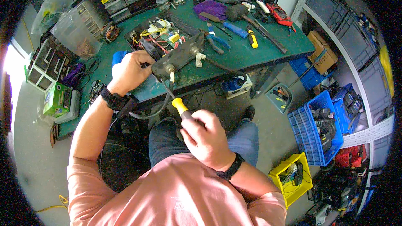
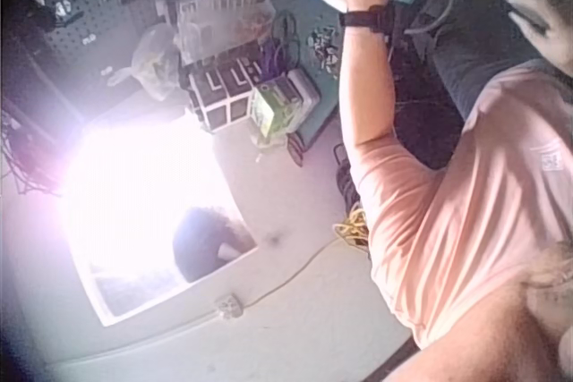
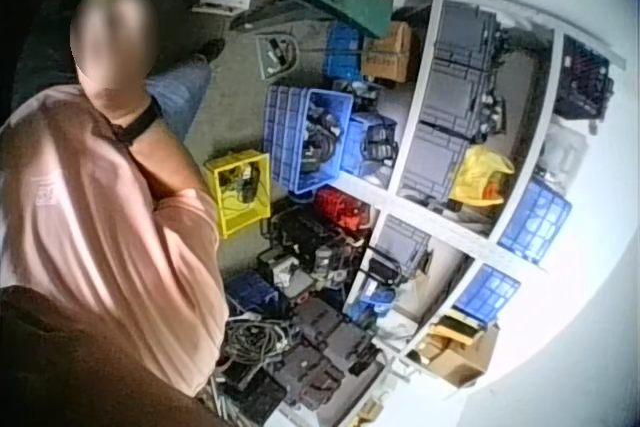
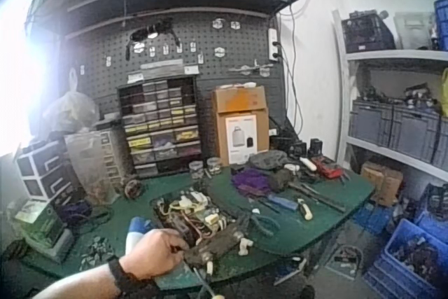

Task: The person uses a yellow-handled screwdriver to tighten screws on a black electrical device with exposed wiring on a green workbench. They repeatedly reposition the device and adjust their grip to access different screw locations, continuing the tightening process throughout the clip.

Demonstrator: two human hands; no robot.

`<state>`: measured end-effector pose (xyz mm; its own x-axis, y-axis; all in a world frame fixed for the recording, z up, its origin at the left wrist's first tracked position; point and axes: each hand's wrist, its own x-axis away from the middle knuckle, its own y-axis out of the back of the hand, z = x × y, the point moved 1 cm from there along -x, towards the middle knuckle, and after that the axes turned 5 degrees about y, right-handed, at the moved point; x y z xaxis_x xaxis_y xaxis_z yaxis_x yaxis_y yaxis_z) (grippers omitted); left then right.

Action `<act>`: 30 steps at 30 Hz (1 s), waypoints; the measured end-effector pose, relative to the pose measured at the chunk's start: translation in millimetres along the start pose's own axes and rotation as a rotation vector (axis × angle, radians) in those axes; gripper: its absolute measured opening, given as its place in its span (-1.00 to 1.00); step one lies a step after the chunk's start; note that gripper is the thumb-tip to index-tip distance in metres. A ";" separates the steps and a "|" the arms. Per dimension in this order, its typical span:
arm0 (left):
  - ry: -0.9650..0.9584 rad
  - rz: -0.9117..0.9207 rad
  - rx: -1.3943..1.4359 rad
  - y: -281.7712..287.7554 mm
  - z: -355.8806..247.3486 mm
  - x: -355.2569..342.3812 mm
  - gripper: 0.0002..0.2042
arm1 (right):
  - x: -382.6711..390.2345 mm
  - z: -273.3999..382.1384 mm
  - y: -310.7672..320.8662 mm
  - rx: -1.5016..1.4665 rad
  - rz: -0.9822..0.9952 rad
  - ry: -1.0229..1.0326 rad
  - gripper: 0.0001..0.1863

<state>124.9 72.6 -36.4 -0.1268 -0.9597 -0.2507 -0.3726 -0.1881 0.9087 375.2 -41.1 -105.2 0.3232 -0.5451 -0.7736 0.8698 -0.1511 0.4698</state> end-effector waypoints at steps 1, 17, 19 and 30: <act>0.001 -0.001 0.002 -0.4 -1.3 0.2 -0.85 | -7.4 1.7 2.0 -0.037 -0.033 -0.071 -0.53; -0.021 -0.006 -0.004 0.3 -2.0 -1.2 -0.86 | -16.6 -11.9 11.8 -0.021 -0.001 0.057 -0.59; -0.024 -0.005 -0.011 0.5 -3.3 -1.2 -0.86 | -11.4 -7.1 8.9 0.022 0.032 0.126 -0.52; 0.016 -0.010 0.010 1.3 -4.3 0.6 -0.87 | -3.1 -16.5 5.4 -0.074 -0.088 0.001 -0.62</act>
<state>128.3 70.9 -33.9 -0.1084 -0.9611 -0.2542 -0.3828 -0.1956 0.9029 385.1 -26.7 -107.3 0.2444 -0.5315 -0.8110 0.9199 -0.1375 0.3673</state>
